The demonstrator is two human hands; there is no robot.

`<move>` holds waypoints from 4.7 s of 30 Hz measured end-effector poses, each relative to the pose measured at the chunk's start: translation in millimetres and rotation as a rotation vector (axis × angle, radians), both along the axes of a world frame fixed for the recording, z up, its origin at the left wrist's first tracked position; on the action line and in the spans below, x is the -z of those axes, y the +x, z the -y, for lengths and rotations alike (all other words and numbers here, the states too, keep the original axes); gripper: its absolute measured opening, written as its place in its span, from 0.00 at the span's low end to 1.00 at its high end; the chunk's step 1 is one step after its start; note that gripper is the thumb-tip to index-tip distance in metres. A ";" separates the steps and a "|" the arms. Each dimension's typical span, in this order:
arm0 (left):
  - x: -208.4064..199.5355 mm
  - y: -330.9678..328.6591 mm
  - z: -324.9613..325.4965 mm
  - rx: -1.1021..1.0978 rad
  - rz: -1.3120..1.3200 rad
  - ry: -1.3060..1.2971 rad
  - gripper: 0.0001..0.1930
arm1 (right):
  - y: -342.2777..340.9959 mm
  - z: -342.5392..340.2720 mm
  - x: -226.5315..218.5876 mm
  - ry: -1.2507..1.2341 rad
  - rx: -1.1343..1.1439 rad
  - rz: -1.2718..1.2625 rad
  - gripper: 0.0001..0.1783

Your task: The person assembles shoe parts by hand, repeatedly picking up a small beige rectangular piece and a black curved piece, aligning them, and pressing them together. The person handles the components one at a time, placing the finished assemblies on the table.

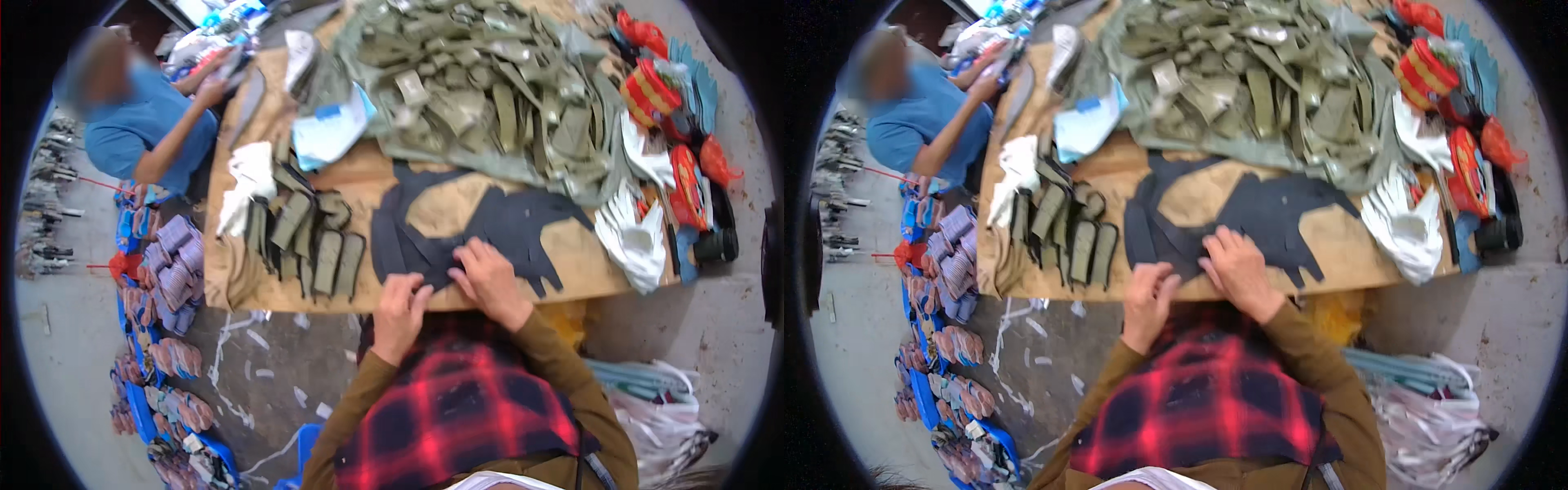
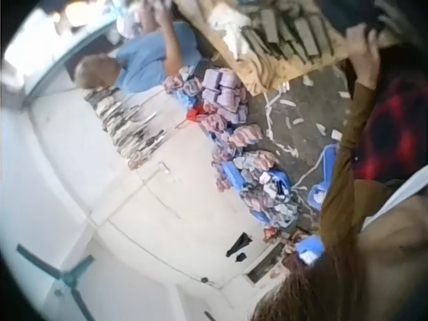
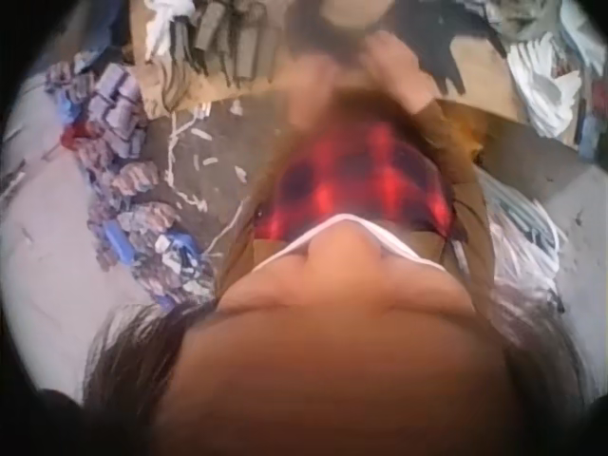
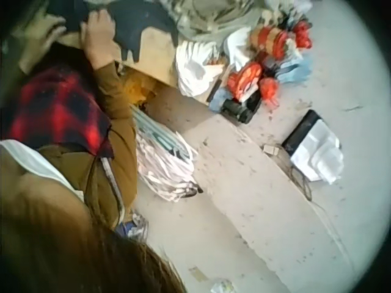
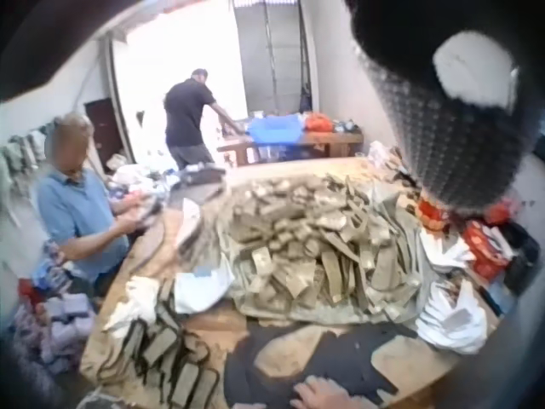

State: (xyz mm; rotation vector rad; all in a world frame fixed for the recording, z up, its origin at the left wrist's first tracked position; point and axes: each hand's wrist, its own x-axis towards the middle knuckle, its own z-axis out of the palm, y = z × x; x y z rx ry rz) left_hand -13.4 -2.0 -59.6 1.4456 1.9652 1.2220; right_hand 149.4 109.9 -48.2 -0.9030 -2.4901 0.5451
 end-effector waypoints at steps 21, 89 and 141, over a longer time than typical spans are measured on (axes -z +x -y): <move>4.4 -6.1 -7.5 0.070 -0.282 0.062 0.13 | -7.1 -45.4 -23.6 -1.327 0.113 -0.897 0.03; -61.2 -43.5 -21.7 0.108 1.963 0.412 0.17 | 30.5 -102.6 -84.8 -0.781 -0.138 -0.474 0.07; -64.1 14.6 -24.9 0.117 1.859 -0.076 0.22 | 7.0 -21.7 -70.5 -0.130 -0.275 -0.397 0.17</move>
